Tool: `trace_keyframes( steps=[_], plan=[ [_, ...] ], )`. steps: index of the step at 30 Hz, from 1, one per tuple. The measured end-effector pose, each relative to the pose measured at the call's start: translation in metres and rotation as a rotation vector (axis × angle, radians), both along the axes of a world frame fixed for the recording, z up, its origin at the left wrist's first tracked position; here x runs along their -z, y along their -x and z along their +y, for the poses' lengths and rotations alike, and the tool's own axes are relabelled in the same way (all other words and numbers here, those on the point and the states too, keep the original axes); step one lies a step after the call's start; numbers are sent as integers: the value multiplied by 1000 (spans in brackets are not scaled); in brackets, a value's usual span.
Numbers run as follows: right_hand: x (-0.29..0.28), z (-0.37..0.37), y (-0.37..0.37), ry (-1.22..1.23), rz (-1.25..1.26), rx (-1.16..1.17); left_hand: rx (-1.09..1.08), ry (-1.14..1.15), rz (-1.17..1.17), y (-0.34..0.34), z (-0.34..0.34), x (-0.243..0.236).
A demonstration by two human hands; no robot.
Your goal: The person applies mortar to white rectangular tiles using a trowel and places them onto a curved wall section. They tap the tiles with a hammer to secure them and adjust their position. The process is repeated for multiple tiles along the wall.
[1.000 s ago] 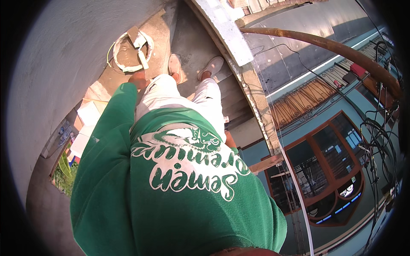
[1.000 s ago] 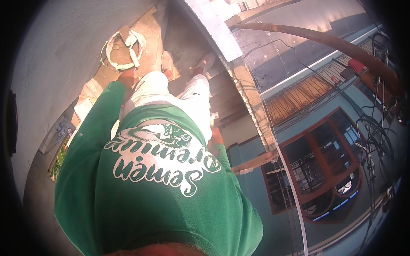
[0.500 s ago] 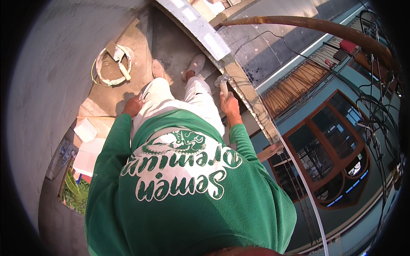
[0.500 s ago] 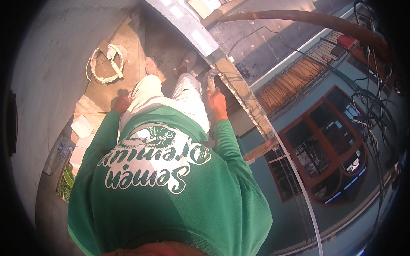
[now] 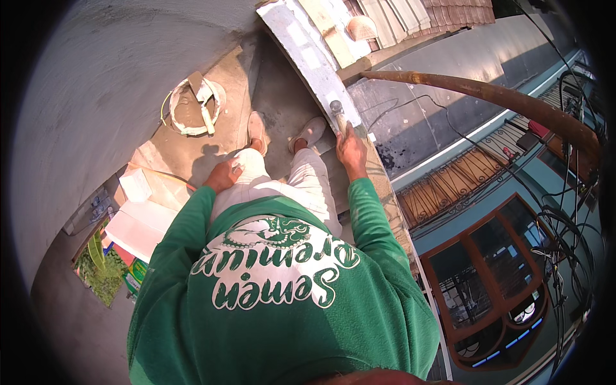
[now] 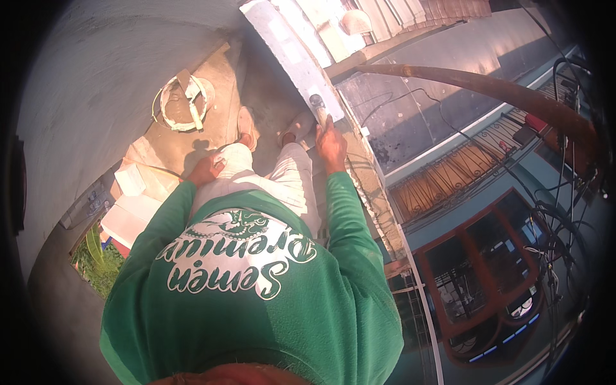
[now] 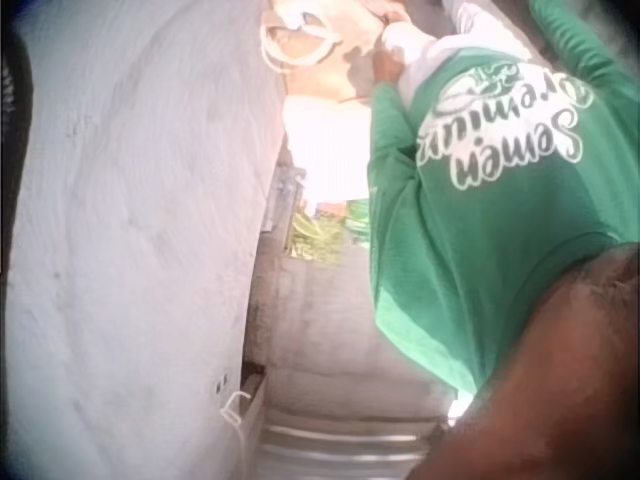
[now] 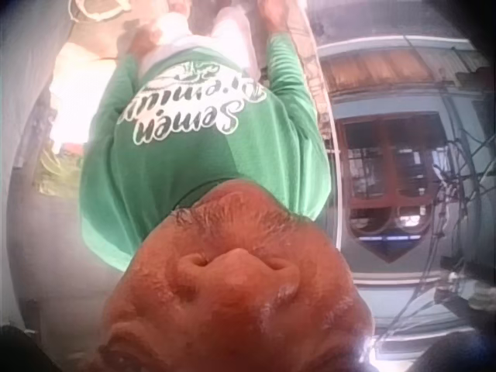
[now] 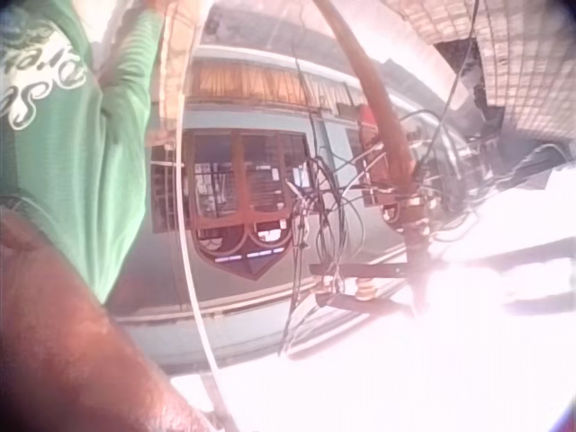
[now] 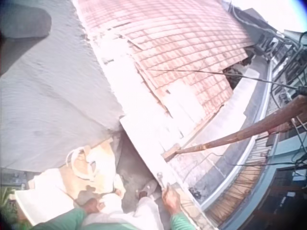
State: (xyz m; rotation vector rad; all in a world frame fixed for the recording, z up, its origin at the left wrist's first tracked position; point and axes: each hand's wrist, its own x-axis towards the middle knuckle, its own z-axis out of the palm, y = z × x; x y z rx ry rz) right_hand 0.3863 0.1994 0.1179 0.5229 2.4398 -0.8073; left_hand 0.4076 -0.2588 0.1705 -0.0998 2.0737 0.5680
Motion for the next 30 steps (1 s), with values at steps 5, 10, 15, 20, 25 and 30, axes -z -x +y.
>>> trace_keyframes(
  steps=[5, 10, 15, 20, 25, 30],
  plan=[
    [11, 9, -4, -24, 75, -11, -22, 58, -30, 2, 16, -15],
    [-10, 3, 25, -28, -149, -48, 20, 146, -14, -25, 11, -8],
    [-3, 4, 37, -69, -180, -56, -84, 171, -57, -47, 13, -9],
    [4, 5, 48, -98, -147, -87, -229, 228, -190, -62, 13, -7],
    [-15, -21, 23, -119, -214, -113, -284, 234, -285, -89, 2, -4],
    [31, -63, -25, 49, -326, -250, -254, 252, -378, -124, -16, 13]
  ],
)
